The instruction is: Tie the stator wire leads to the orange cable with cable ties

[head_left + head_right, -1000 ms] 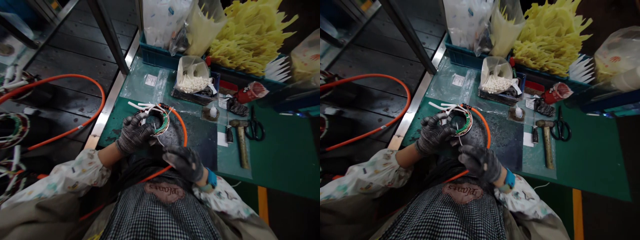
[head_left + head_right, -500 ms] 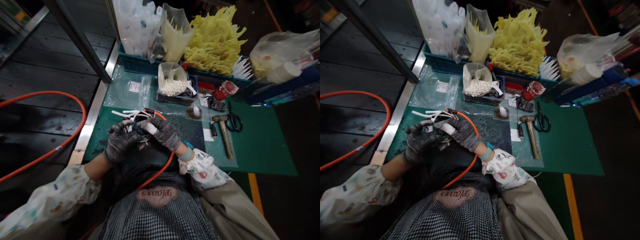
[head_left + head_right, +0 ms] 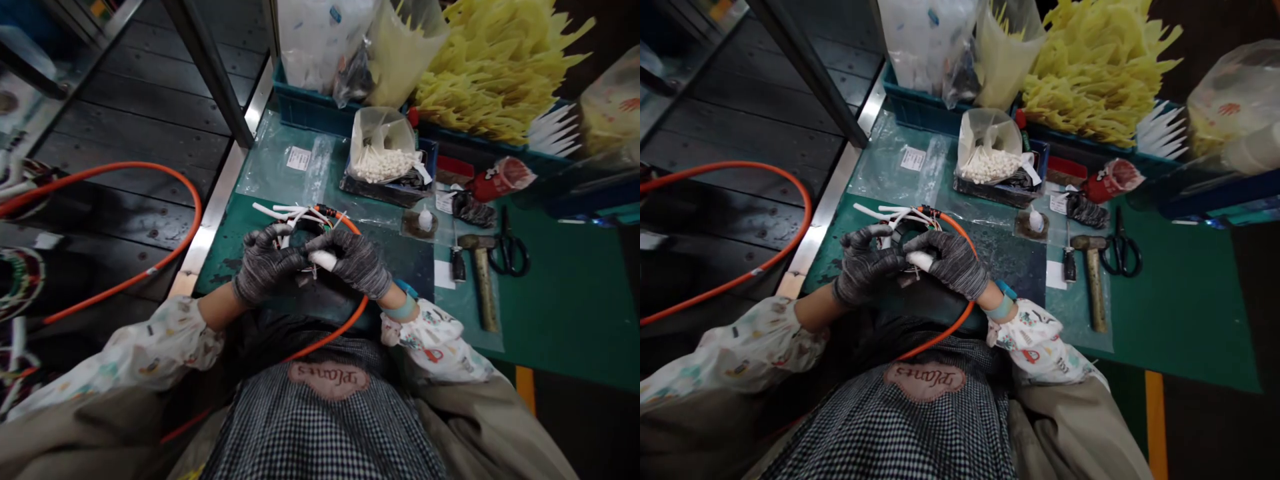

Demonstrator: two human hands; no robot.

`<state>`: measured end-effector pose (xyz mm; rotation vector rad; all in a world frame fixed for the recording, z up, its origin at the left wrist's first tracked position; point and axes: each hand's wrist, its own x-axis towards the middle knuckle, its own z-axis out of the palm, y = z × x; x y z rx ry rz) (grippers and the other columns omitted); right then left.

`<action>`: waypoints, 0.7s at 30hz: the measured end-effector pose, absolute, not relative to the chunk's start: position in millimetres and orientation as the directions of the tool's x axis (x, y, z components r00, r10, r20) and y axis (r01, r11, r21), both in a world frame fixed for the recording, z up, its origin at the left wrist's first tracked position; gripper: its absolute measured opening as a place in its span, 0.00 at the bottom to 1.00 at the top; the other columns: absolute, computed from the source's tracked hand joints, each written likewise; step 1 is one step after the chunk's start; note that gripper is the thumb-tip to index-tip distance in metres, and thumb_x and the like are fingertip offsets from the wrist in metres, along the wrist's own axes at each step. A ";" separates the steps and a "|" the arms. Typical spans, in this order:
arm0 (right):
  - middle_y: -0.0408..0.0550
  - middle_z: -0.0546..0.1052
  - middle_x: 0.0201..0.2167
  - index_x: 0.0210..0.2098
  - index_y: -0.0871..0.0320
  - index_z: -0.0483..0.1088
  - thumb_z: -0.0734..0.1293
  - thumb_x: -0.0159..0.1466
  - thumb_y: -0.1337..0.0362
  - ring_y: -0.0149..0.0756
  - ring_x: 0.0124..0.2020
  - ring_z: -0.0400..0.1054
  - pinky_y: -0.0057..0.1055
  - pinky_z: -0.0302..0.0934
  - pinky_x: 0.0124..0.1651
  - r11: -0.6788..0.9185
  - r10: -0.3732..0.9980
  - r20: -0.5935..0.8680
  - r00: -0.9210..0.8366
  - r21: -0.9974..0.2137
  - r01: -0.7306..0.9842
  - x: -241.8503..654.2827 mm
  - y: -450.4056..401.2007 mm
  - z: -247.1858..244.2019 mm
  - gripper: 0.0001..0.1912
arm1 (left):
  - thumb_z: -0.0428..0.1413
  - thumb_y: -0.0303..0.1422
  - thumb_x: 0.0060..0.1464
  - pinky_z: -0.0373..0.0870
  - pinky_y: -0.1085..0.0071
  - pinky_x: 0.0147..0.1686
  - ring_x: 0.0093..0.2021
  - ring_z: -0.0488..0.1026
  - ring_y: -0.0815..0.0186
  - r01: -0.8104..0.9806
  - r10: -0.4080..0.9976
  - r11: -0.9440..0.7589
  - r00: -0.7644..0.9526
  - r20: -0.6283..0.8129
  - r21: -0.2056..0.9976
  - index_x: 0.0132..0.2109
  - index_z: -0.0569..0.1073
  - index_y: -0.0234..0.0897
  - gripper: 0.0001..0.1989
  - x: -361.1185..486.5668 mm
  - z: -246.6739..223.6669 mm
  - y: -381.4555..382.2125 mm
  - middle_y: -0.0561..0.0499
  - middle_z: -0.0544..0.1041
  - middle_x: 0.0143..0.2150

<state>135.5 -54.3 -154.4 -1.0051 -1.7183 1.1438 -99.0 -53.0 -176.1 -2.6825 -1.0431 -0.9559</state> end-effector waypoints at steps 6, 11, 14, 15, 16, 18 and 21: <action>0.44 0.88 0.42 0.45 0.52 0.83 0.72 0.73 0.58 0.37 0.44 0.83 0.37 0.78 0.52 0.398 0.860 0.309 -0.406 -0.905 0.153 144.3 -64.1 -160.7 0.07 | 0.65 0.46 0.64 0.59 0.57 0.58 0.61 0.76 0.57 0.641 0.582 -0.753 0.544 0.604 0.149 0.41 0.81 0.51 0.07 -100.8 -178.3 -52.5 0.56 0.83 0.43; 0.44 0.88 0.41 0.44 0.52 0.83 0.74 0.70 0.58 0.38 0.43 0.83 0.39 0.78 0.52 0.187 0.963 0.130 -0.237 -0.953 0.237 137.6 -62.3 -153.1 0.07 | 0.64 0.47 0.65 0.54 0.53 0.65 0.65 0.73 0.53 0.710 0.743 -0.659 0.563 0.362 0.247 0.43 0.83 0.50 0.09 -110.3 -190.0 -53.2 0.56 0.84 0.44; 0.44 0.87 0.42 0.44 0.52 0.83 0.73 0.70 0.59 0.38 0.43 0.83 0.39 0.78 0.53 0.188 0.962 0.133 -0.238 -0.955 0.227 133.8 -62.2 -152.4 0.07 | 0.63 0.45 0.66 0.55 0.50 0.65 0.67 0.72 0.54 0.693 0.726 -0.677 0.572 0.382 0.249 0.45 0.83 0.51 0.08 -111.8 -192.8 -53.9 0.56 0.84 0.45; 0.44 0.87 0.42 0.45 0.52 0.83 0.73 0.71 0.59 0.38 0.44 0.83 0.39 0.78 0.54 0.204 0.958 0.150 -0.245 -0.956 0.212 133.6 -62.8 -153.8 0.07 | 0.63 0.45 0.66 0.56 0.50 0.64 0.66 0.73 0.54 0.681 0.705 -0.693 0.570 0.422 0.238 0.45 0.83 0.52 0.06 -111.1 -192.4 -54.1 0.56 0.84 0.46; 0.44 0.87 0.43 0.45 0.51 0.83 0.72 0.71 0.59 0.37 0.44 0.83 0.39 0.79 0.54 0.229 0.952 0.176 -0.252 -0.953 0.199 133.8 -63.8 -156.0 0.07 | 0.64 0.45 0.66 0.57 0.50 0.63 0.65 0.73 0.54 0.675 0.686 -0.703 0.565 0.458 0.221 0.46 0.83 0.53 0.06 -109.9 -191.4 -54.3 0.55 0.84 0.48; 0.44 0.88 0.44 0.45 0.50 0.83 0.71 0.72 0.59 0.38 0.46 0.83 0.41 0.79 0.55 0.314 0.921 0.248 -0.302 -0.930 0.193 135.4 -66.4 -161.5 0.07 | 0.66 0.46 0.64 0.59 0.51 0.61 0.63 0.74 0.54 0.680 0.660 -0.711 0.556 0.506 0.181 0.46 0.83 0.54 0.08 -107.0 -187.6 -54.4 0.54 0.83 0.49; 0.44 0.87 0.42 0.38 0.46 0.84 0.72 0.69 0.59 0.41 0.45 0.82 0.42 0.79 0.54 0.430 0.860 0.307 -0.407 -0.865 0.258 138.2 -71.4 -166.8 0.06 | 0.66 0.44 0.62 0.62 0.52 0.59 0.61 0.75 0.54 0.683 0.631 -0.720 0.571 0.525 0.124 0.45 0.83 0.53 0.06 -103.4 -179.1 -53.4 0.53 0.83 0.49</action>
